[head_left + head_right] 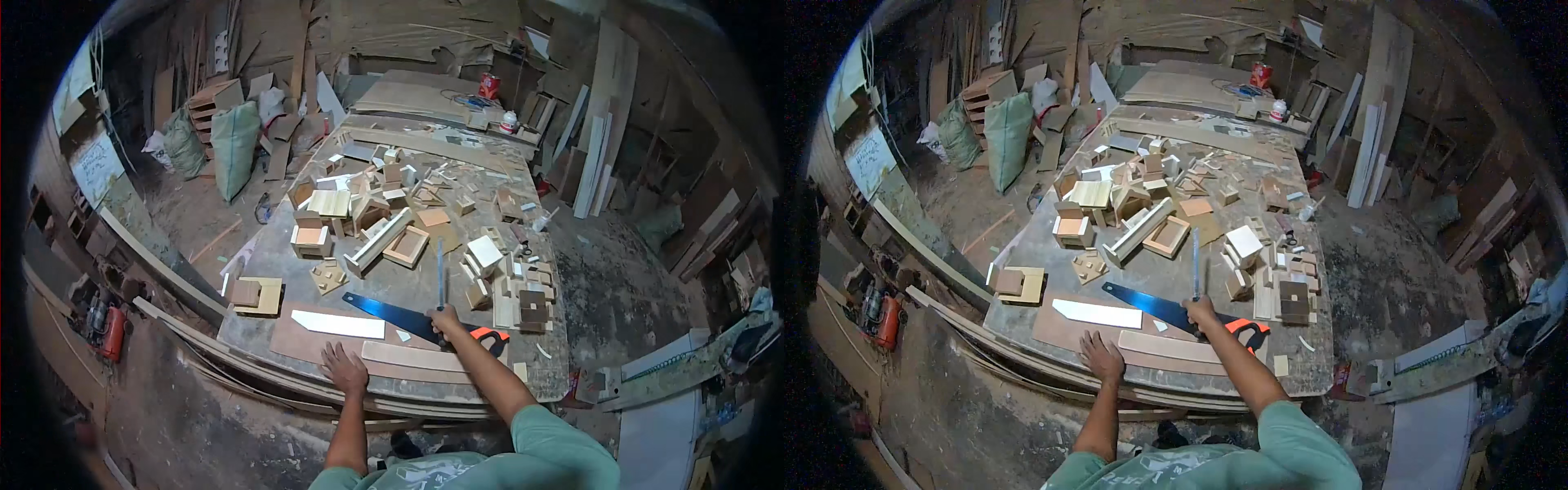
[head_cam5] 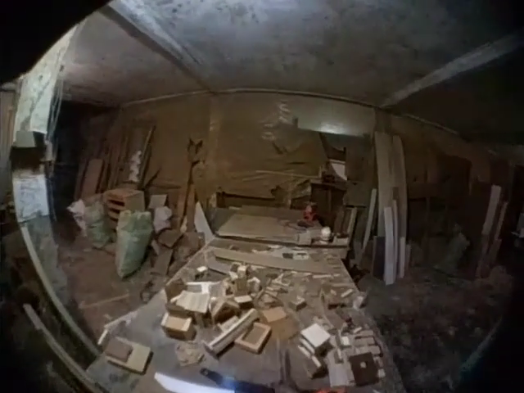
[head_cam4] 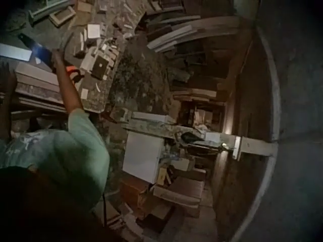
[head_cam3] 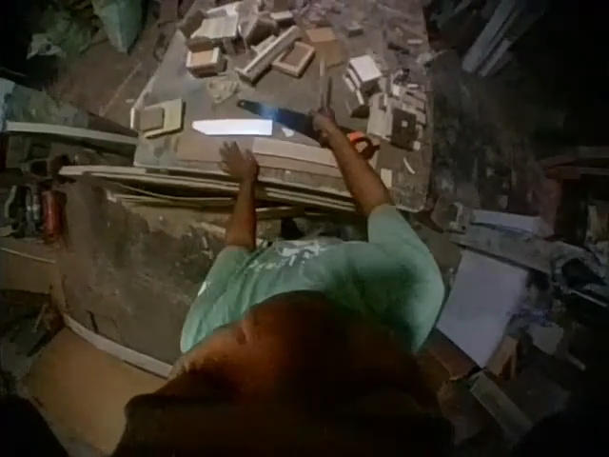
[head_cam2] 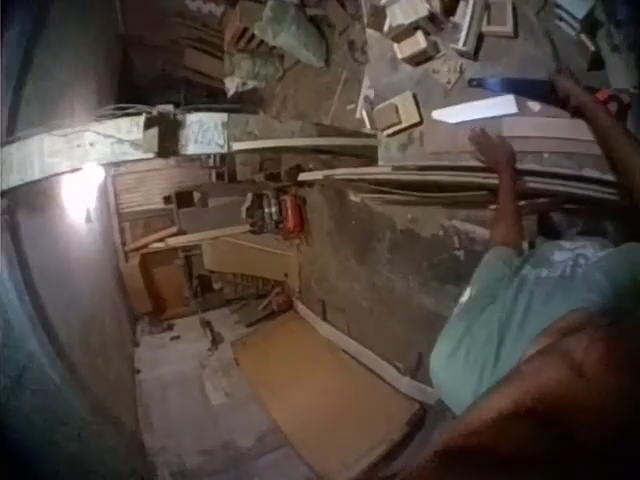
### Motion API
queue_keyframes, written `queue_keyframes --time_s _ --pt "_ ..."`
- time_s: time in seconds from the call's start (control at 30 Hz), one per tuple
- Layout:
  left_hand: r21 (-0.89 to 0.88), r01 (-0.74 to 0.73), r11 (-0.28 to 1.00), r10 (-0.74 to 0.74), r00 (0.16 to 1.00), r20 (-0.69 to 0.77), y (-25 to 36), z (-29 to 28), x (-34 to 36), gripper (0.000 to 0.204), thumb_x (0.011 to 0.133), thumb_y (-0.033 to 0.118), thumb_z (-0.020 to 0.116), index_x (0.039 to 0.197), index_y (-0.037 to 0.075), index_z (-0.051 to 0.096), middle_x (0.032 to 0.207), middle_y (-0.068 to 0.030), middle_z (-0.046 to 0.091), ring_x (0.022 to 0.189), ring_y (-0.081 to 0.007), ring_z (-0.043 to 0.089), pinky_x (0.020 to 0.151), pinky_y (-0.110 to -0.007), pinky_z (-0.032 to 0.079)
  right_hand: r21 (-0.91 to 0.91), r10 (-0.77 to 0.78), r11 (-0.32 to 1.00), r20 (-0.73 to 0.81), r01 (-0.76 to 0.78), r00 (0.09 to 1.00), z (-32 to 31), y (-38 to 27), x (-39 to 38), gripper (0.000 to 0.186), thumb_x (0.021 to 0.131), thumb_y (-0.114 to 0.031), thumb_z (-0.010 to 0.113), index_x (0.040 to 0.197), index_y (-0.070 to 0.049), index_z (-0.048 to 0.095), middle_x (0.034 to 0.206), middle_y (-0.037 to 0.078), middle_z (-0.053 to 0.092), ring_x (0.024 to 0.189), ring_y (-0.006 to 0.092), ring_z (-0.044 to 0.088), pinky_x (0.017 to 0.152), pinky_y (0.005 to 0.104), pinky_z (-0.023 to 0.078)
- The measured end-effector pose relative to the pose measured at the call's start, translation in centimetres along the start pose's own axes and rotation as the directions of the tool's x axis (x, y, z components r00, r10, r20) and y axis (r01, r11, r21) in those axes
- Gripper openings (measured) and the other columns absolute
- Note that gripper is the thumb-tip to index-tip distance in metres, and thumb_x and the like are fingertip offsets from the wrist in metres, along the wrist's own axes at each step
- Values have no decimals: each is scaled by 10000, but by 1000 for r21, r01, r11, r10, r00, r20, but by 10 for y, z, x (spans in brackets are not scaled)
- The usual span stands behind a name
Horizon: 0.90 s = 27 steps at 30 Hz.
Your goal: Assembling and gluing small wooden components and using a hand saw to cut wood.
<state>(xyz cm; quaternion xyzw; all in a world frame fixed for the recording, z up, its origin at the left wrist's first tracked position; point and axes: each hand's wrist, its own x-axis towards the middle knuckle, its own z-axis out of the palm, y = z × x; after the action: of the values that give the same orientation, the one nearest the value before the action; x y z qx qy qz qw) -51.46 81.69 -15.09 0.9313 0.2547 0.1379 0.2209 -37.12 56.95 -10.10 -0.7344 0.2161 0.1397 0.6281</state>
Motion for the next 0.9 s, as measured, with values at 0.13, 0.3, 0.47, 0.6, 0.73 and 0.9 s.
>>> queue_keyframes --time_s 0.13,0.3,0.47,0.6,0.73,0.9 --pt "-32 -9 999 10 1000 25 14 18 3 532 866 271 555 1350 80 446 1502 -141 308 1431 -336 195 1133 -605 84 -97 -50 995 -158 35 986 -8 -7 99 257 759 -244 713 788 -26 581 596 74 563 447 178 527 409 352 415" --pt "-31 -41 999 41 999 -7 12 28 11 531 828 281 564 1312 77 488 1501 -143 315 1428 -349 198 1128 -607 78 -61 -40 998 -301 22 953 9 -36 184 332 758 -323 732 757 -18 599 606 79 573 430 190 487 383 346 352" --pt "-58 -42 997 40 999 -21 25 28 15 511 816 275 560 1287 86 500 1479 -147 339 1408 -368 226 1099 -624 136 4 -50 998 -368 55 928 18 -53 220 346 795 -323 688 687 -31 537 528 43 459 360 172 381 319 354 277" --pt "41 -38 998 39 998 -42 5 18 12 515 823 269 556 1296 78 484 1476 -147 340 1405 -367 232 1074 -643 172 84 -10 996 -230 30 973 50 -68 188 327 805 -307 669 725 -12 552 566 61 497 368 183 431 319 359 331" --pt "-3 -13 1000 13 1000 -12 6 17 10 517 820 274 562 1292 77 484 1470 -150 341 1404 -363 236 1084 -648 142 37 -63 997 -235 73 970 26 -79 155 469 802 -369 656 1069 -3 535 715 127 618 455 213 590 402 352 442" --pt "11 -18 1000 18 1000 -18 3 19 7 539 817 282 567 1305 75 471 1477 -153 327 1417 -361 209 1110 -630 88 -178 -344 936 -289 303 893 3 -77 86 486 834 -319 639 1182 -7 504 940 149 672 581 233 671 450 384 498"
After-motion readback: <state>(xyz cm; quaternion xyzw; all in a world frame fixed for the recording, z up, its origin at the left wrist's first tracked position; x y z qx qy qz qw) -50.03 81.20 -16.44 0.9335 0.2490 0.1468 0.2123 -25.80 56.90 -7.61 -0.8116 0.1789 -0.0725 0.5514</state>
